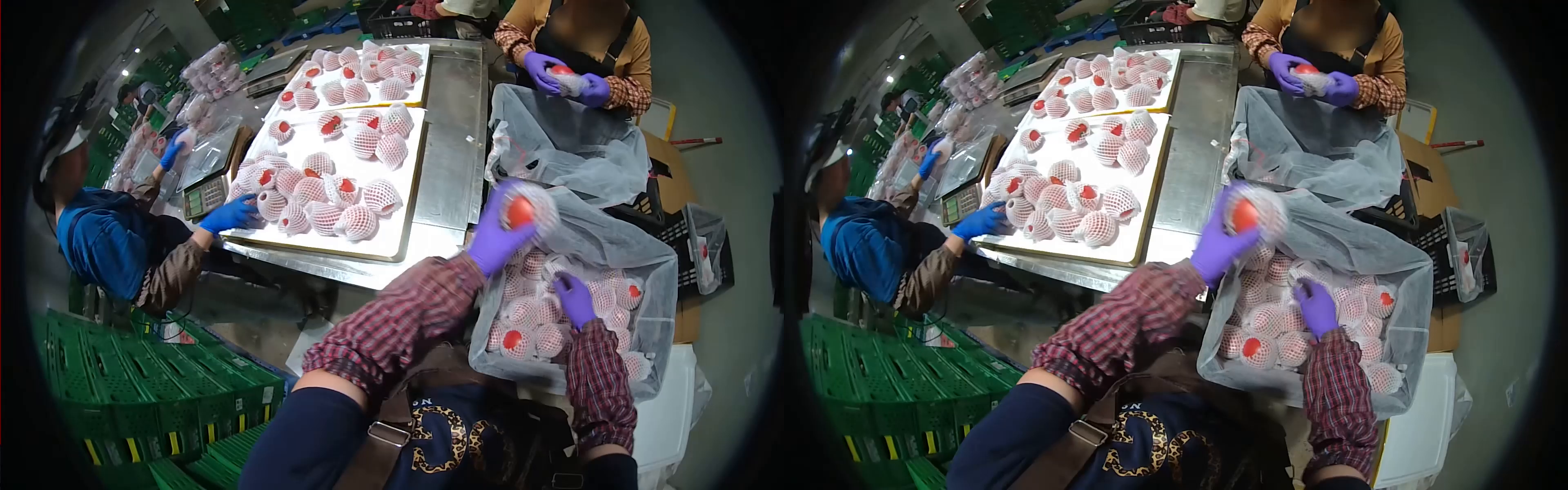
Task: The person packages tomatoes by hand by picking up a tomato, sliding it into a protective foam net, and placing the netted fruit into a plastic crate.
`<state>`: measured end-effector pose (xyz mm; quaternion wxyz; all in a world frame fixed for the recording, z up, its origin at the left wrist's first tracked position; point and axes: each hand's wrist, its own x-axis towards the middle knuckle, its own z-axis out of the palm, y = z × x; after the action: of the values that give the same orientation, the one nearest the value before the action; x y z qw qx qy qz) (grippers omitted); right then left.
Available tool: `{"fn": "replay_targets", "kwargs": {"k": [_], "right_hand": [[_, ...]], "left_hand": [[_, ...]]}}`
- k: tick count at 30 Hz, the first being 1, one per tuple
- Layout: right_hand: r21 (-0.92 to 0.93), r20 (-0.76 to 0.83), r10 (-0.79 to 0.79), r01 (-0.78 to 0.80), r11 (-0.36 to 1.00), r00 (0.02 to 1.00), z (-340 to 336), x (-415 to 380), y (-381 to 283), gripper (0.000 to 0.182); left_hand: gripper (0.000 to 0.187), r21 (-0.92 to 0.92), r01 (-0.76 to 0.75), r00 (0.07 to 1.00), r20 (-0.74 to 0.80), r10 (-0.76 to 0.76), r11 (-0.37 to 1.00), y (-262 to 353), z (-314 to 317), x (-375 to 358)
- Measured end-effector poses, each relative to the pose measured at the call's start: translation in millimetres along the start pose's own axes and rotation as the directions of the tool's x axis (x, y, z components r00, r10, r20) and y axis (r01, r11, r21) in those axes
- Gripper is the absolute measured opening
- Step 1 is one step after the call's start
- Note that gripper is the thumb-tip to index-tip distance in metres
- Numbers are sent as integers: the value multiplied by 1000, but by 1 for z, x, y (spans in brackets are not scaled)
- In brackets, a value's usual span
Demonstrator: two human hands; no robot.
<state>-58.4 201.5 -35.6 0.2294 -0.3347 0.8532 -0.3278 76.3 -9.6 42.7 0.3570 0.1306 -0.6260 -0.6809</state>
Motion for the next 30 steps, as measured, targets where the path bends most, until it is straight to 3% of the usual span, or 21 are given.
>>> {"fn": "replay_targets", "kwargs": {"k": [2, 3, 5, 7, 9, 11, 13, 14, 15, 16, 17, 18, 19, 20, 21, 22, 23, 24, 26, 27, 30], "right_hand": [[-196, 266, -53, 108, 975, 962, 24, -10, 20, 55], [-287, 405, -17, 145, 947, 914, 30, -17, 7, 61], [-422, 410, -34, 222, 879, 911, 46, -23, -1, 66], [-468, 410, -53, 260, 845, 910, 58, -19, -2, 72], [-431, 418, -68, 263, 863, 906, 67, -14, 1, 78], [-399, 410, -21, 199, 895, 912, 69, -12, -1, 80], [-387, 395, 25, 142, 911, 918, 69, -12, -5, 80], [-391, 383, 42, 120, 913, 923, 69, -13, -10, 79], [-395, 372, 58, 101, 913, 926, 69, -13, -12, 78], [-382, 392, 47, 116, 917, 919, 65, -8, -9, 80], [-340, 338, 22, 100, 935, 941, 59, -4, -6, 78], [-298, 286, -4, 93, 950, 958, 53, 3, 0, 75], [-251, 241, -35, 97, 963, 970, 47, 12, 7, 73], [-46, 205, -54, 65, 997, 977, 35, 25, 23, 67], [163, 177, -61, 32, 986, 982, 27, 35, 30, 61], [411, 134, -44, -15, 912, 990, 12, 32, 10, 56], [631, 100, -3, -62, 773, 995, -12, 19, -20, 51], [693, 38, 5, -30, 720, 999, -21, 6, -43, 49], [798, -85, 49, 38, 602, 995, -28, -14, -72, 47], [690, -125, 4, 84, 719, 992, -26, -9, -60, 48], [442, -119, -88, 132, 887, 989, -20, -5, -40, 56]], "left_hand": [[65, 188, -18, 971, -229, 62, 982, 7, -53, 23], [64, 58, -90, 947, -305, 104, 994, 0, -86, 36], [71, 223, -73, 884, -437, 166, 972, 4, -152, 47], [81, 555, 217, 755, -617, 222, 803, -28, -233, 61], [88, 537, 460, 686, -721, 100, 707, -14, -266, 59], [91, 542, 524, 629, -766, 131, 656, -11, -268, 59], [96, 678, 459, 768, -628, 128, 574, -2, -244, 68], [87, 690, 171, 769, -540, 342, 704, 0, -202, 66], [76, 196, -39, 859, -494, 133, 980, -53, -204, 83], [59, 170, 327, 889, -390, -241, 930, -17, -149, 71], [40, 435, 44, 986, -163, 30, 899, -16, -113, 63], [33, 74, 15, 1000, -20, -13, 997, -13, -65, 49], [38, 224, -148, 982, 152, 116, 963, -12, -32, 33], [44, -53, 162, 961, 234, -145, 985, -9, 1, 18], [46, 123, 262, 935, 211, -283, 957, -11, 21, 5], [50, -149, 294, 950, 150, -272, 944, -44, 47, -1], [51, -103, 402, 914, 104, -392, 910, -35, 55, -10], [52, -65, 509, 861, 59, -506, 859, -22, 63, -17], [47, -466, 715, 699, 471, -538, 522, -31, 63, -21], [45, -559, 787, 612, 657, -440, 260, -36, 64, -23], [41, -538, 810, 573, 644, -507, 232, -44, 61, -24]]}}
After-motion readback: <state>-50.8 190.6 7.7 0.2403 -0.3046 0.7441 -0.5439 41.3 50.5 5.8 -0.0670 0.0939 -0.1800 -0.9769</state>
